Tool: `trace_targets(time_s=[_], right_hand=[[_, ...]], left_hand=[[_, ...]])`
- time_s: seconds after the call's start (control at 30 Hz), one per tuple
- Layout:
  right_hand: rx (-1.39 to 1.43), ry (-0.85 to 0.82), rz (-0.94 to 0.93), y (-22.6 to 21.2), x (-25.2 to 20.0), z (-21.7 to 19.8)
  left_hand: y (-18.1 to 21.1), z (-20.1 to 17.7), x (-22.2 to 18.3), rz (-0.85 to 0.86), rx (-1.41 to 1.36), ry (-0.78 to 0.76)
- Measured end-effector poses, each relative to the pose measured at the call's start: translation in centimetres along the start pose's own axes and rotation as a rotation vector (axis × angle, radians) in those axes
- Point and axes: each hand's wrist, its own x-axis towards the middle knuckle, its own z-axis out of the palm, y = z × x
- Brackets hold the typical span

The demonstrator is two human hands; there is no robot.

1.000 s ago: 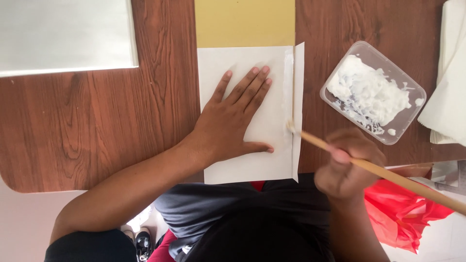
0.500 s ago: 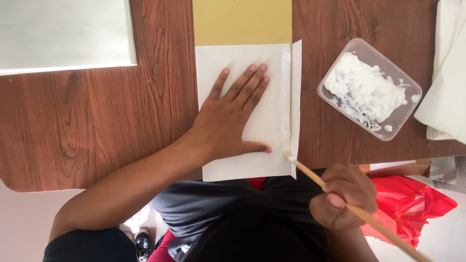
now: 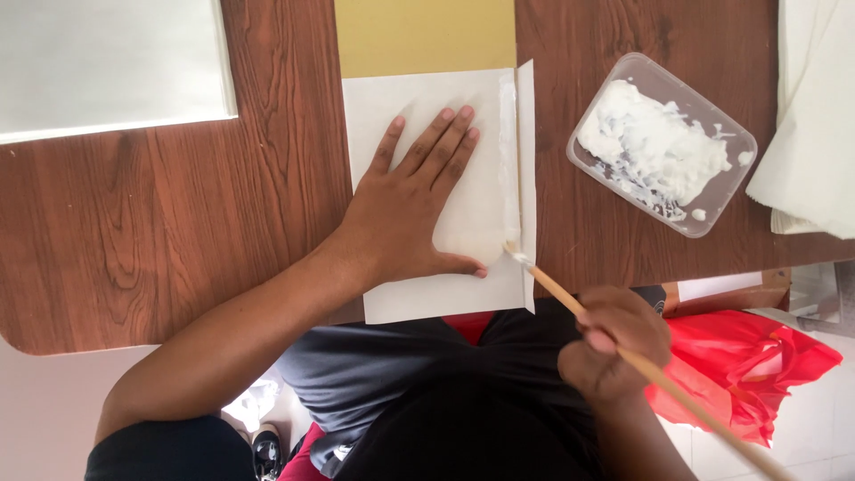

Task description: A person aligns a white sheet over a cardboard template, folds the edge, and applies glue using a brush.

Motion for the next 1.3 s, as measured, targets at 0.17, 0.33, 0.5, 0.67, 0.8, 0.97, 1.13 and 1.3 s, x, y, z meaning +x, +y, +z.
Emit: trace_targets(time_s=[0.17,0.33,0.5,0.67,0.8,0.97,1.13,1.3], right_hand=[[0.048,-0.009,0.017,-1.2,0.6,-0.2],[0.035,0.235,-0.02,-0.7,-0.2,0.5],[0.016,-0.101,0.029,-2.3,0.8,-0.8],[0.014,0.113,-0.052,-1.5,-0.1,0.2],[-0.035,-0.038,-0.048,-1.1,0.2,-0.1],[0.077,-0.008,0.149,-1.0,-0.6,-0.6],[-0.062,-0.002,0.274,-2.2,2.2,0.2],[-0.25,0.176,0.448,-2.0,1.2,0.1]], left_hand=[[-0.1,0.0,0.0,0.003,-0.001,-0.001],[0.0,0.2,0.0,0.005,0.014,-0.015],[-0.1,0.2,0.1,0.008,-0.016,-0.019],[-0.1,0.0,0.1,0.013,-0.006,0.0],[-0.1,0.1,0.0,0.015,-0.017,0.02],[-0.2,0.4,-0.1,0.013,-0.006,0.013],[-0.1,0.3,-0.1,0.015,-0.003,0.003],[-0.1,0.4,0.0,0.012,0.013,0.028]])
